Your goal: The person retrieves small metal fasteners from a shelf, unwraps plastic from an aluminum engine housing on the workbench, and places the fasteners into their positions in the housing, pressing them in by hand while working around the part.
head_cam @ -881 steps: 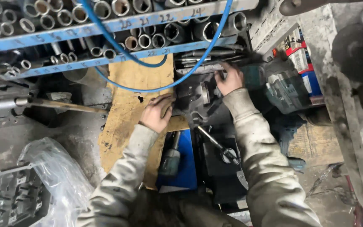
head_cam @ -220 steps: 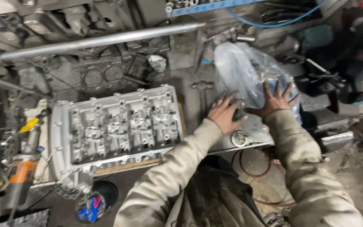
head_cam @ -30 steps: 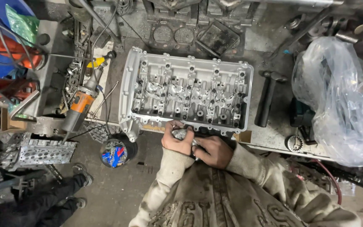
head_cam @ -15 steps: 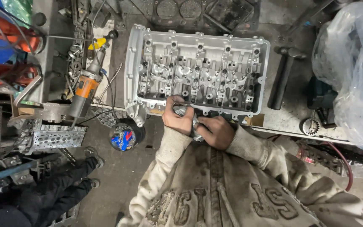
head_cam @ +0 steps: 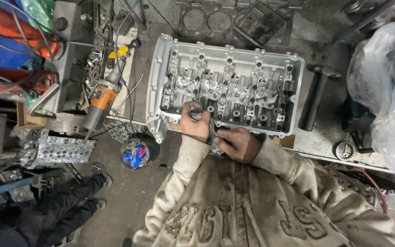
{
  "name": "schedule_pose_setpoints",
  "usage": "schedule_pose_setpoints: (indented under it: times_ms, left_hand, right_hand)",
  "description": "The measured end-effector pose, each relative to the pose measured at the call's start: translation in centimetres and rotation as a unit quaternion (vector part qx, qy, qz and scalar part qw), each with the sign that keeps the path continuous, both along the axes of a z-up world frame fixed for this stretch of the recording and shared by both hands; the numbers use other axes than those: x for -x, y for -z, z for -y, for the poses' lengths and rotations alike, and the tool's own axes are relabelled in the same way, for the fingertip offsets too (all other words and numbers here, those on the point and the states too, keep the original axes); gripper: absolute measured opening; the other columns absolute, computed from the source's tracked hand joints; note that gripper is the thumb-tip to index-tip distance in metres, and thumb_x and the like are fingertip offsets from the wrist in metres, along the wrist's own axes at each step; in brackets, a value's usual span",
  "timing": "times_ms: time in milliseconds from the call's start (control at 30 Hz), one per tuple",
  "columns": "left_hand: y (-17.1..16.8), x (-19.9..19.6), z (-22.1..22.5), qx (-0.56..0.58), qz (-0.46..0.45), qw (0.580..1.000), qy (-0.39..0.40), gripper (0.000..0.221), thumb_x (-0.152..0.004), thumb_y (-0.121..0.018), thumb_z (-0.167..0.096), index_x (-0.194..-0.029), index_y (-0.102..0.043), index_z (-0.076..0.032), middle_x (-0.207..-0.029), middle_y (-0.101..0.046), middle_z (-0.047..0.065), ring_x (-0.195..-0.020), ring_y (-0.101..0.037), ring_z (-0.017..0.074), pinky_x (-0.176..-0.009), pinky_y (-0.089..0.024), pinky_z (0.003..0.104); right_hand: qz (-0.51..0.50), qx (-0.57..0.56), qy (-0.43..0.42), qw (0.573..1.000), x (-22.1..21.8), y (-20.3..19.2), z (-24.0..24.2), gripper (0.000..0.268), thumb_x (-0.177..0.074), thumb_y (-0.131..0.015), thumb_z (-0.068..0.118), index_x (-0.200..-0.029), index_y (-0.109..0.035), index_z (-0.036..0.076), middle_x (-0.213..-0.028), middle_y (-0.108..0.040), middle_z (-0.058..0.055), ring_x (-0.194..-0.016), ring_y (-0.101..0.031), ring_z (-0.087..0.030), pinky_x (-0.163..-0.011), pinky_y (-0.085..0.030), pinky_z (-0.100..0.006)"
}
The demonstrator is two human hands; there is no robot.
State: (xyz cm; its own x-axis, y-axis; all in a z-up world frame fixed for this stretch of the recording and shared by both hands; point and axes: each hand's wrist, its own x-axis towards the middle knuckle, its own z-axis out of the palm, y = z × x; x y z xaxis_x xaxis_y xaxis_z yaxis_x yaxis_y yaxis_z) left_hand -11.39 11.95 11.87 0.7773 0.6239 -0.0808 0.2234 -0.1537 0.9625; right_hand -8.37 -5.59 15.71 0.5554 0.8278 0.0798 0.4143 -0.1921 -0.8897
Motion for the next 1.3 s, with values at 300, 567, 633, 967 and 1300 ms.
schedule_pose_setpoints:
  times_ms: [300, 567, 633, 967, 1300]
  left_hand:
    - [0.6, 0.9, -0.8, 0.092, 0.088, 0.99, 0.062, 0.026, -0.089, -0.071, -0.009, -0.11, -0.056, -0.002, -0.098, -0.058, 0.007, -0.091, -0.055, 0.0162, -0.087, -0.049, 0.031]
    - [-0.3, 4.7, -2.0, 0.324, 0.054, 0.916, 0.231, 0.051, -0.092, -0.065, -0.016, -0.137, -0.045, 0.0, -0.118, -0.063, 0.013, -0.107, -0.061, 0.0214, -0.097, -0.049, 0.033]
    - [-2.6, 4.5, -2.2, 0.275, 0.056, 0.917, 0.284, 0.062, -0.089, -0.067, -0.015, -0.142, -0.039, 0.0, -0.123, -0.059, 0.015, -0.114, -0.058, 0.0234, -0.1, -0.047, 0.035]
    - [0.1, 5.2, -1.5, 0.182, 0.041, 0.929, 0.32, 0.057, -0.093, -0.045, -0.004, -0.149, -0.035, 0.001, -0.143, -0.054, 0.017, -0.132, -0.055, 0.0247, -0.115, -0.044, 0.036]
    - [-2.3, 4.2, 2.6, 0.228, 0.016, 0.911, 0.344, 0.054, -0.094, -0.042, -0.007, -0.148, -0.043, -0.001, -0.139, -0.055, 0.016, -0.123, -0.057, 0.0224, -0.106, -0.048, 0.033]
  right_hand:
    - [-0.045, -0.007, -0.015, 0.999, 0.0, -4.5, -1.0, 0.036, -0.089, -0.074, 0.028, -0.11, -0.067, 0.0, -0.091, -0.073, -0.019, -0.078, -0.074, -0.034, -0.071, -0.061, -0.04]
    - [-0.004, 0.011, -0.006, 1.0, 1.1, 0.0, 0.7, 0.036, -0.095, -0.065, 0.016, -0.128, -0.066, 0.003, -0.115, -0.073, -0.019, -0.095, -0.075, -0.035, -0.082, -0.061, -0.041]
    - [0.058, 0.035, 0.013, 0.998, 0.6, -1.4, 0.2, 0.036, -0.093, -0.068, 0.018, -0.126, -0.067, 0.004, -0.117, -0.072, -0.02, -0.093, -0.074, -0.035, -0.079, -0.061, -0.041]
    - [0.129, 0.073, 0.032, 0.989, 0.9, -2.2, 0.6, 0.038, -0.087, -0.077, 0.02, -0.121, -0.07, 0.006, -0.105, -0.074, -0.016, -0.086, -0.074, -0.033, -0.074, -0.061, -0.041]
    - [-0.018, 0.02, 0.114, 0.993, 0.8, -4.1, 4.7, 0.036, -0.086, -0.08, 0.02, -0.119, -0.074, 0.005, -0.105, -0.078, -0.016, -0.089, -0.078, -0.028, -0.077, -0.063, -0.036]
